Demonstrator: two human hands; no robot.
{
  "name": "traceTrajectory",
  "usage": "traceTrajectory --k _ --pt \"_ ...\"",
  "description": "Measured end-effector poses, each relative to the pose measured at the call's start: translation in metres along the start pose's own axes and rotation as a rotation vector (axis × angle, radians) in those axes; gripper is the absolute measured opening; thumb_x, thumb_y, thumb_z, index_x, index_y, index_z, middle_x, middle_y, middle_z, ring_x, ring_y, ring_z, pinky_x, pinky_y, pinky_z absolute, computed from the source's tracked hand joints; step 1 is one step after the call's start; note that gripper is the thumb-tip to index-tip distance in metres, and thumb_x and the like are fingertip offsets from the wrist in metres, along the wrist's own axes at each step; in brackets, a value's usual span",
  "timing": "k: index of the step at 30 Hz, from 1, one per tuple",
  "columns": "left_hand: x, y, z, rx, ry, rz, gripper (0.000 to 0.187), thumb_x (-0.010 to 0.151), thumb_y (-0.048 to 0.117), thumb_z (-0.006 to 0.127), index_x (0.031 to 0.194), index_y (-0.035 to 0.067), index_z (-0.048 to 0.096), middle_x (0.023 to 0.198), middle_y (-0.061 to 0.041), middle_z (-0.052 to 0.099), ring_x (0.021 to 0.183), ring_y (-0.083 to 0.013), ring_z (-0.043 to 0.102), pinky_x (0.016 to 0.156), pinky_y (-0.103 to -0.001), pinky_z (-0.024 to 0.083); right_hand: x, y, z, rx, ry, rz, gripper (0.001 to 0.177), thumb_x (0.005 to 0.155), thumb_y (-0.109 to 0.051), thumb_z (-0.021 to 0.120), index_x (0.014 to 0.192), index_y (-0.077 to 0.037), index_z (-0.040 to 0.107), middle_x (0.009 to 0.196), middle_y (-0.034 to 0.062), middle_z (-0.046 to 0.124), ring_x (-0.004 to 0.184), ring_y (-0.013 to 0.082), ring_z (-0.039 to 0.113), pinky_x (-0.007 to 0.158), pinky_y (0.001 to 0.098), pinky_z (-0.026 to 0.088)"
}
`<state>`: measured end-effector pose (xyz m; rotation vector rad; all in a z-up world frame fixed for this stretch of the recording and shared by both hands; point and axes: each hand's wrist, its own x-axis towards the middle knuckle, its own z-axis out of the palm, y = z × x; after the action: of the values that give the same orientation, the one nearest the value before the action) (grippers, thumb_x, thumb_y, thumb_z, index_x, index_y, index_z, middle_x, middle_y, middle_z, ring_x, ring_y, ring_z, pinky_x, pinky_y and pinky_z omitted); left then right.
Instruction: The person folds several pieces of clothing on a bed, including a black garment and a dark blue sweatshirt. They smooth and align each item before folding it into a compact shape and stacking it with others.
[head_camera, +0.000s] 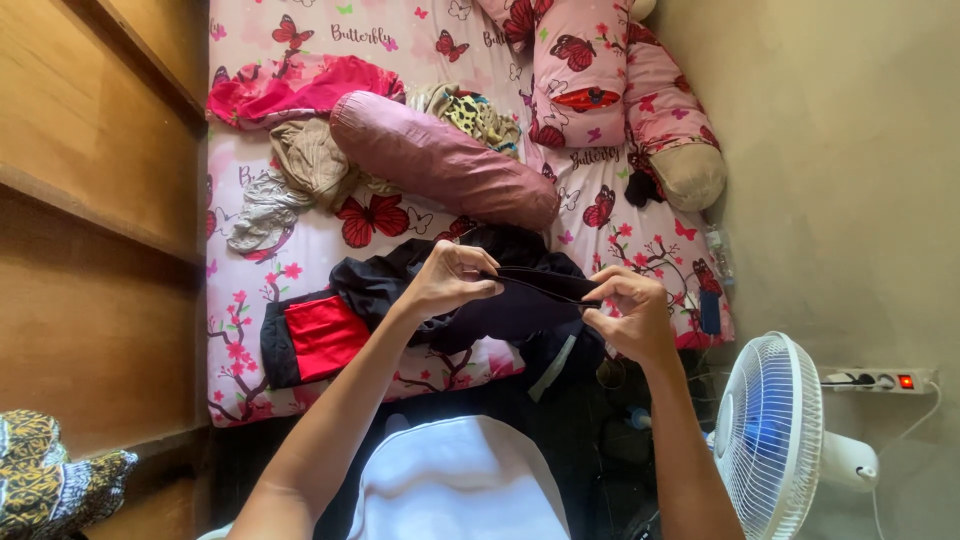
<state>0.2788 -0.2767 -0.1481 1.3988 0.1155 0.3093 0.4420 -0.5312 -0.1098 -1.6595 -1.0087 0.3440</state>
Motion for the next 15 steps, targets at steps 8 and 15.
traceTrajectory --k 8,15 --pt "0.002 0.023 -0.006 0.069 -0.056 0.085 0.013 0.075 -0.008 0.079 0.088 -0.009 0.078 0.091 -0.027 0.072 0.083 -0.0218 0.069 0.074 -0.033 0.061 0.002 -0.016 0.004 0.101 -0.024 0.036 0.014 0.068 0.016 0.078 0.078 0.009 0.073 0.082 0.0208 0.070 0.075 0.0198 0.070 0.069 0.0330 0.061" --pt "0.009 0.044 0.000 0.117 -0.105 0.125 0.012 0.073 -0.012 0.079 0.085 -0.010 0.077 0.089 -0.028 0.072 0.081 -0.0244 0.071 0.072 -0.034 0.062 0.009 -0.008 -0.014 0.098 -0.100 0.120 0.010 0.070 0.015 0.074 0.074 0.007 0.068 0.074 0.0181 0.067 0.071 0.0183 0.067 0.066 0.0321 0.058"
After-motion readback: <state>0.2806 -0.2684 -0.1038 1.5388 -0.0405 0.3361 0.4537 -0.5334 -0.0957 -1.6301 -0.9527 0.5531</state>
